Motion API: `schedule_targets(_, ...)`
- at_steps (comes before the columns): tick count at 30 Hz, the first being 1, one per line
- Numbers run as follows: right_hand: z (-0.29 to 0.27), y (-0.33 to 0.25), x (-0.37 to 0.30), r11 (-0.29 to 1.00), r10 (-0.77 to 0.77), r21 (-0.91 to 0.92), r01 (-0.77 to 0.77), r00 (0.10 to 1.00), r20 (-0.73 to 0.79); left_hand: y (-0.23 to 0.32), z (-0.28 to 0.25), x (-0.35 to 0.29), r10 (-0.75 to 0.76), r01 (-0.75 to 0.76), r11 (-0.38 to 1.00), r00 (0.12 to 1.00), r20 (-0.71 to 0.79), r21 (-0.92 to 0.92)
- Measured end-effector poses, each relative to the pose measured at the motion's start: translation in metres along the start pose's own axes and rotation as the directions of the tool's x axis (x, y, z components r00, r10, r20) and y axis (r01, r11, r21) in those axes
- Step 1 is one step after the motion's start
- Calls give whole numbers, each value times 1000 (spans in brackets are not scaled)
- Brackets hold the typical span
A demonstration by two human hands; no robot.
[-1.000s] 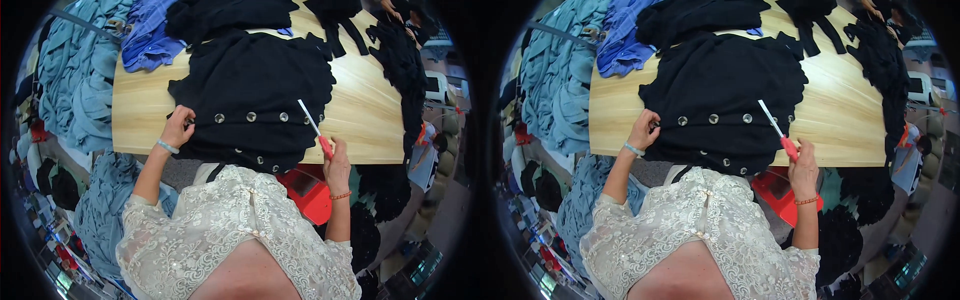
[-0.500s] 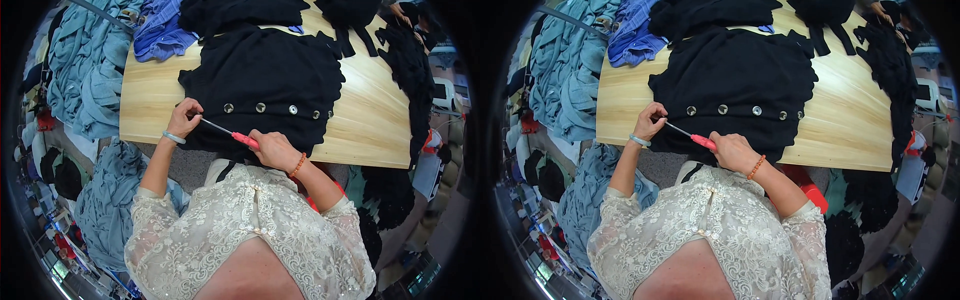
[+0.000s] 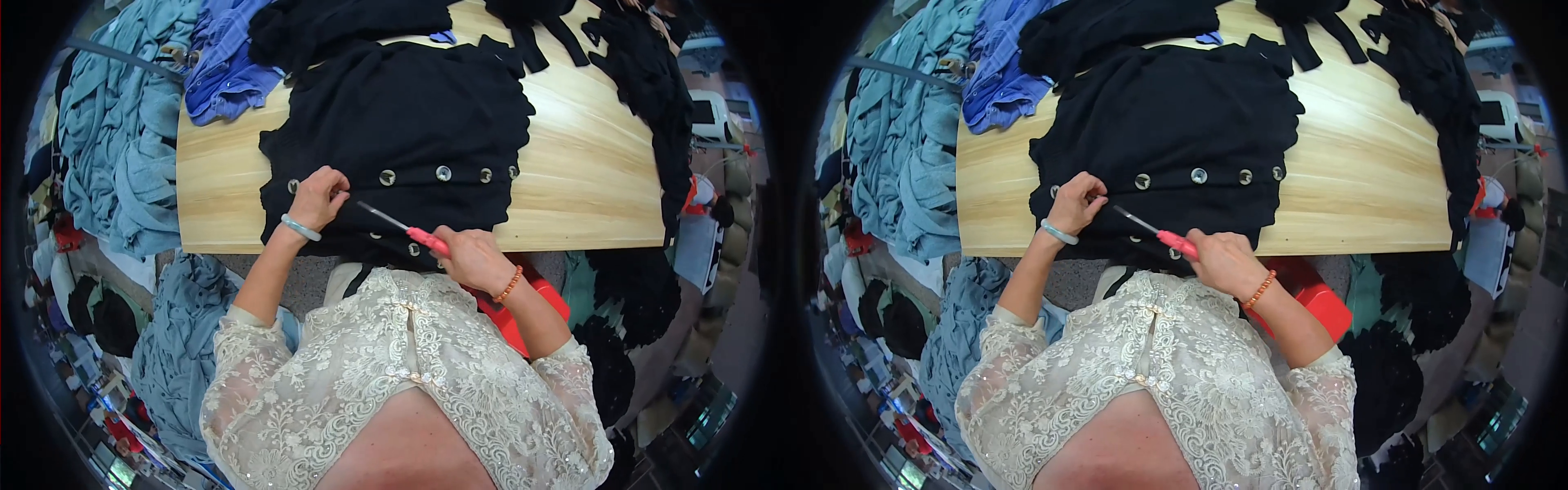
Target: Trimming loose threads and excess material from black garments using scissors.
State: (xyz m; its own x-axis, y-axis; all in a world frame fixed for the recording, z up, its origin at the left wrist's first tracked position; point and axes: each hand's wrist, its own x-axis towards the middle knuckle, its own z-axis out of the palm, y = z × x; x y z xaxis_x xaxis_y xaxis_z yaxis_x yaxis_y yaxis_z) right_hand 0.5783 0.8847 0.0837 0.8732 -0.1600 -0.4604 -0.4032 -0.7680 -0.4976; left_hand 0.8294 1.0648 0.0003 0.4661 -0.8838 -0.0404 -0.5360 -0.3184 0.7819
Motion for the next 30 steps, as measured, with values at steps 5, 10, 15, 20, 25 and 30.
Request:
schedule_targets(5,4,-1,-5,984,-31,168,55,989,-142,15,-9,6,209,-205,963,978,-7,176)
schedule_targets(10,-9,22,-33,987,80,154,-50,977,-196,54,35,35,294,-292,951,956,-7,99)
schedule_targets(15,-7,27,-47,971,230,78,-225,971,-61,39,46,49,103,-98,994,988,117,-44)
schedule_targets(20,5,22,-43,977,164,149,-151,983,-77,49,37,50,220,-243,963,958,184,117)
schedule_targets(25,-2,42,-69,943,256,278,-182,931,-261,95,70,66,331,-331,944,943,37,-6)
schedule_targets(30,1,56,-85,929,360,160,-333,914,-186,83,102,86,262,-279,956,949,175,85)
